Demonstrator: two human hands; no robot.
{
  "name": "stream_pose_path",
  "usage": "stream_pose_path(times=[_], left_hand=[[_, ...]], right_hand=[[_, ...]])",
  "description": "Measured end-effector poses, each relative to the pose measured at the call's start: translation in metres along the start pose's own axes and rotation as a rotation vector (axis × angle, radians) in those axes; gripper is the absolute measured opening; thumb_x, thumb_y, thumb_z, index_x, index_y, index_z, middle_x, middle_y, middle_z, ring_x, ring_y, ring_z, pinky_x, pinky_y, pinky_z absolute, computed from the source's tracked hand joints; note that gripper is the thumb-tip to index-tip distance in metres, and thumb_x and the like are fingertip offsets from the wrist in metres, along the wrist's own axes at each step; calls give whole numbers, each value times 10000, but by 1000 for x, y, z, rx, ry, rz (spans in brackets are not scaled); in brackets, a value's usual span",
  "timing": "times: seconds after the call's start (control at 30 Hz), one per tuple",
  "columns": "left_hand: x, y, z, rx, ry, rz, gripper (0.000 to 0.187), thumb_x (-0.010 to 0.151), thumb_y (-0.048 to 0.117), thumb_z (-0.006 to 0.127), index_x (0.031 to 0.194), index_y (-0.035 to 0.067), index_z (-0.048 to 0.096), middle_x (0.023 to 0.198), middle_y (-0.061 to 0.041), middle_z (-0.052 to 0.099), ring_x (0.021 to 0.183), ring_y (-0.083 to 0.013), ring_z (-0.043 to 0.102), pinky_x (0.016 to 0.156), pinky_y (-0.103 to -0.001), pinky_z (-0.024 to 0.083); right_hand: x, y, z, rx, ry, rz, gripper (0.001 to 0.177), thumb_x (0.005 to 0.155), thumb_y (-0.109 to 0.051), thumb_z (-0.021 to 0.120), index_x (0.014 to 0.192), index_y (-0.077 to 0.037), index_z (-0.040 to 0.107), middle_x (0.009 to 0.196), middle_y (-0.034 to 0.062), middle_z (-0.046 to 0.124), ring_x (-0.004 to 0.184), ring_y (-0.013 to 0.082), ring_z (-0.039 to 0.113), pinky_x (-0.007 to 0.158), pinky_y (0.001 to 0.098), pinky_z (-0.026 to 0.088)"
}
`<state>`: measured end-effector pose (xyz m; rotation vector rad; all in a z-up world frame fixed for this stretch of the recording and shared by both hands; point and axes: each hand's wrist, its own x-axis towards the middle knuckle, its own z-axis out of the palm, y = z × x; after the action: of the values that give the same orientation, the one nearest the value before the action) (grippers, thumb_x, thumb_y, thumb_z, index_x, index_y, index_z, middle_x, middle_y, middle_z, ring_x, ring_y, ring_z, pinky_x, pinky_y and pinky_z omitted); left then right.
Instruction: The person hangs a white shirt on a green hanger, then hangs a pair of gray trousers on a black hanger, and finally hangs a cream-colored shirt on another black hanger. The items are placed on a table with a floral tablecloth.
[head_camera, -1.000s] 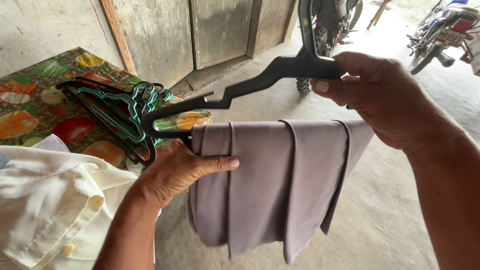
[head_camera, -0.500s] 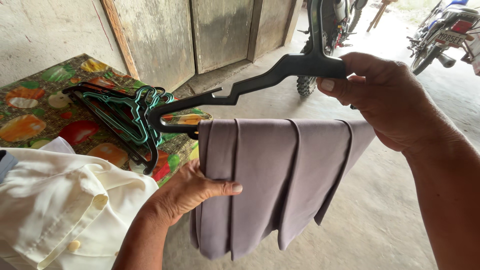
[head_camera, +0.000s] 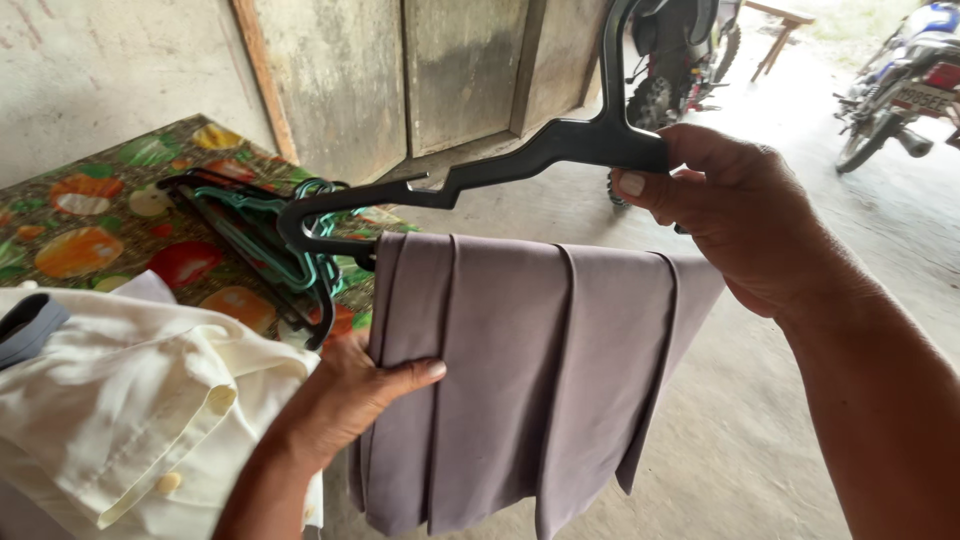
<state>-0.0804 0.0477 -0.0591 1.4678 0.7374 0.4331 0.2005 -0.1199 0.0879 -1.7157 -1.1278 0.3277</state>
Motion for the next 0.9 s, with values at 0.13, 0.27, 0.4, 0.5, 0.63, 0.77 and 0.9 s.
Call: stream_pose_path(times=[0.13, 0.27, 0.4, 0.5, 0.63, 0.77, 0.9], left_hand=[[-22, 38, -30, -73, 94, 231, 798, 694, 387, 896, 1329, 5, 600, 1126, -106, 722, 1060, -244, 672, 990, -474, 540], [-33, 75, -45, -91, 374, 370, 1113, 730, 325, 936, 1511, 86, 180, 1282, -199, 627, 1250, -301, 621, 1062, -445, 496], [-54, 106, -48, 667, 637, 565, 841, 768, 417, 900, 1449, 119, 505, 1413, -197, 510, 1293, -322, 479, 1015, -528, 386], [-58, 127, -29, 1029, 529, 668, 511, 760, 409, 884, 1187, 164, 744, 1216, -103, 742, 1146, -282, 655, 1029, -596, 364], [-45, 153, 12, 990, 357, 350, 337, 846, 331, 771, 1142, 174, 737, 903, -100, 777, 807, -218, 731, 767, -435, 537], [-50, 160, 26, 671, 260, 207, 221, 934, 248, 676, 1142, 213, 739, 816, -28, 822, 530, -113, 704, 407, -313, 528], [-53, 167, 22, 594, 356, 326, 171, 911, 269, 700, 1048, 198, 772, 779, -14, 785, 456, -109, 649, 348, -299, 507]], right_hand=[[6, -1, 20, 22, -48, -7, 171, 886, -219, 759, 1028, -127, 738, 810, -53, 633, 789, 84, 510, 688, 277, 432], [10, -6, 40, 45, -157, -35, 176, 913, -236, 768, 975, -81, 713, 839, -36, 616, 815, 106, 510, 719, 299, 439], [14, -17, 58, -60, -219, 30, 194, 887, -266, 749, 970, -90, 747, 826, -12, 674, 815, 112, 590, 753, 298, 505], [16, -29, 72, -101, -277, 94, 236, 843, -274, 758, 993, -92, 763, 824, -11, 708, 824, 88, 634, 753, 289, 501], [15, -45, 79, -227, -341, 109, 258, 854, -269, 765, 1051, -106, 795, 795, 58, 735, 775, 140, 646, 699, 346, 508], [16, -50, 71, -308, -355, 62, 291, 847, -324, 787, 1057, -123, 793, 845, 59, 772, 806, 152, 680, 747, 347, 531], [24, -54, 51, -530, -403, -213, 489, 756, -425, 880, 1125, -136, 739, 1057, 0, 739, 949, 164, 656, 756, 378, 526]])
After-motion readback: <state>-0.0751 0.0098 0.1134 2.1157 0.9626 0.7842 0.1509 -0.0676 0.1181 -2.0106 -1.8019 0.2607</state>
